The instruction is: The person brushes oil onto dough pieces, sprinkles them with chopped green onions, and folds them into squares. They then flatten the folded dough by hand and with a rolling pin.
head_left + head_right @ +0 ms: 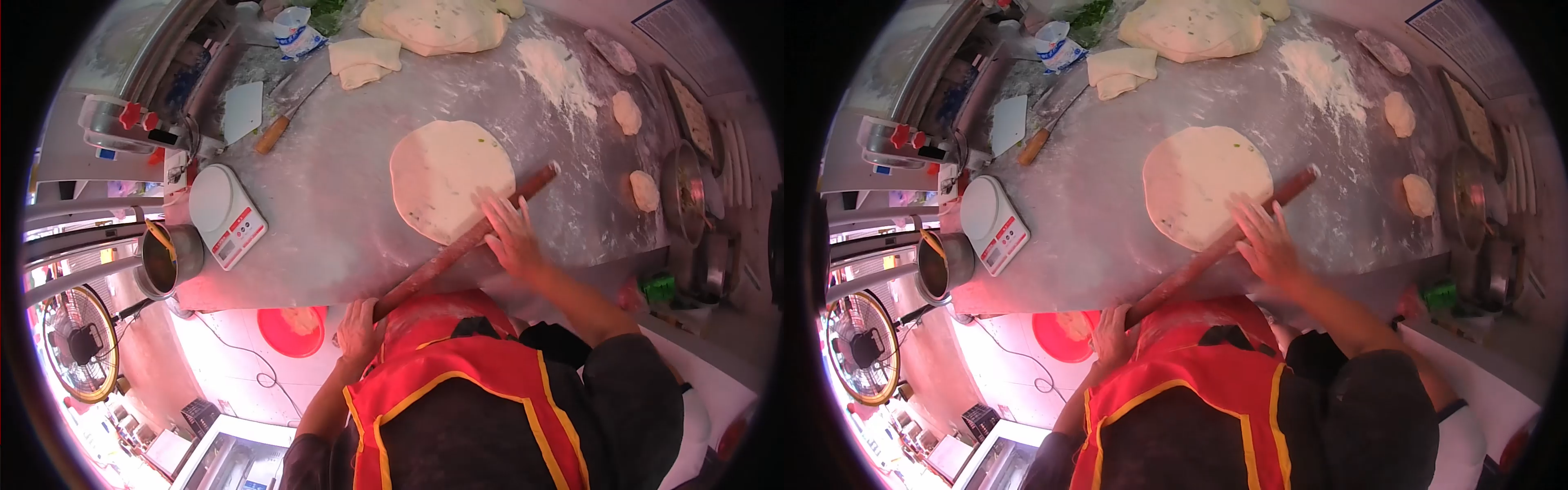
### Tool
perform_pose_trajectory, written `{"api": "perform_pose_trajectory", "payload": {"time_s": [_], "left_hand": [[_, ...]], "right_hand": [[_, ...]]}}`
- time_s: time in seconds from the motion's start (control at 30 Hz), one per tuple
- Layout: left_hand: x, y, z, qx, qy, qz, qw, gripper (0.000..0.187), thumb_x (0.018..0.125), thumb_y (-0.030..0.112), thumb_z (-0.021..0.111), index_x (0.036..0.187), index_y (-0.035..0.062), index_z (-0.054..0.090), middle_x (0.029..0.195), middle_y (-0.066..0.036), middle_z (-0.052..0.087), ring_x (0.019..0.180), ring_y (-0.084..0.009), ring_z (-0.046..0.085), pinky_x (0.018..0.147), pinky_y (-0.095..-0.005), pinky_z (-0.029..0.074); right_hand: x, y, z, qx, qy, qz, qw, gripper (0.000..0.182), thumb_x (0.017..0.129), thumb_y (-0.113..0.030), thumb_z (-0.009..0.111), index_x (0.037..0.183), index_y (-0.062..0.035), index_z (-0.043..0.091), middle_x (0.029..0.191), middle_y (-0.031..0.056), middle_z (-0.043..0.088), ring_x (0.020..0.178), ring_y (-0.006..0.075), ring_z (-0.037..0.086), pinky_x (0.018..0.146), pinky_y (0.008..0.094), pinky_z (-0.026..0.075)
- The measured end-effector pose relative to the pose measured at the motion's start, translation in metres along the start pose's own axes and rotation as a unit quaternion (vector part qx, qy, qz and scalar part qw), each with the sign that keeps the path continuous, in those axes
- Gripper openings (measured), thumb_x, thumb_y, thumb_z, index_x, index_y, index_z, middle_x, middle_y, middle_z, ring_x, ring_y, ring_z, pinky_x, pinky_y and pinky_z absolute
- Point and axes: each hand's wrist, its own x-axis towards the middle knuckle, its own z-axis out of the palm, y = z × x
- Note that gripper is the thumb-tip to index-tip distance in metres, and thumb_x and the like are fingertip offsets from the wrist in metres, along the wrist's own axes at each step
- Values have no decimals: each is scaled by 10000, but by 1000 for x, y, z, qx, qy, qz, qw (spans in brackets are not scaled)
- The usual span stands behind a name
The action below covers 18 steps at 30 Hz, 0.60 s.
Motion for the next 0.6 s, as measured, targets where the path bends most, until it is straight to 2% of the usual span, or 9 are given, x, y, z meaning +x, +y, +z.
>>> {"api": "perform_pose_trajectory", "payload": {"time_s": [0.07,0.13,0.27,0.37,0.47,0.5,0.53,0.57,0.6], "left_hand": [[-7,-18,-3,-2,27,-29,999,468,744,97,717,1190,100,575,1035,-113,576,978,-316,560,811,-415,476],[1,-20,-19,72,77,-36,994,487,763,105,712,1228,102,568,1055,-117,566,988,-321,546,833,-422,461],[35,-38,-41,160,123,-104,974,526,795,120,703,1298,110,549,1085,-116,549,996,-321,522,857,-431,436],[70,-67,-49,145,145,-103,973,414,797,144,703,1182,64,573,1052,-143,560,946,-336,535,827,-445,440],[61,-72,-59,102,126,-141,977,341,800,162,705,1086,35,570,1016,-150,567,928,-344,543,805,-459,442],[54,-70,-62,89,119,-160,976,323,801,169,706,1055,27,566,1002,-151,570,922,-346,545,797,-463,443],[39,-74,-62,87,132,-162,974,321,804,177,706,1049,25,564,994,-147,571,929,-345,546,793,-464,444],[18,-83,-61,88,148,-163,971,320,807,185,705,1043,23,562,986,-143,573,935,-343,547,789,-466,444],[-1,-88,-60,88,166,-165,968,319,810,192,705,1036,21,559,978,-139,575,941,-341,548,785,-467,445]], "right_hand": [[48,-3,9,6,1,-56,998,567,904,-243,536,1422,-63,392,1491,139,376,1370,321,355,1112,604,189],[101,2,55,-1,20,-98,995,529,915,-248,525,1398,-61,419,1447,128,430,1336,292,399,1108,586,207],[246,-28,89,-22,110,-109,988,500,919,-267,545,1376,-87,452,1422,123,447,1349,276,386,1119,564,216],[307,-45,90,32,211,-138,967,468,908,-234,588,1345,-103,488,1395,128,471,1305,296,423,1097,534,258],[258,-30,68,150,270,-61,949,445,864,-145,645,1292,-97,532,1329,131,520,1226,313,478,1067,488,297],[229,-10,64,124,299,-23,946,466,814,-67,672,1263,-92,547,1208,125,575,1114,319,520,983,459,353],[185,11,54,141,260,88,951,431,813,-59,661,1234,-81,569,1158,133,599,1109,327,527,975,431,375],[146,29,40,227,220,251,915,414,822,-91,669,1225,-84,572,1191,147,582,1124,320,526,974,412,408],[107,51,30,23,250,270,930,374,807,-110,687,1162,-53,585,1069,140,620,1077,320,549,944,421,419]]}}
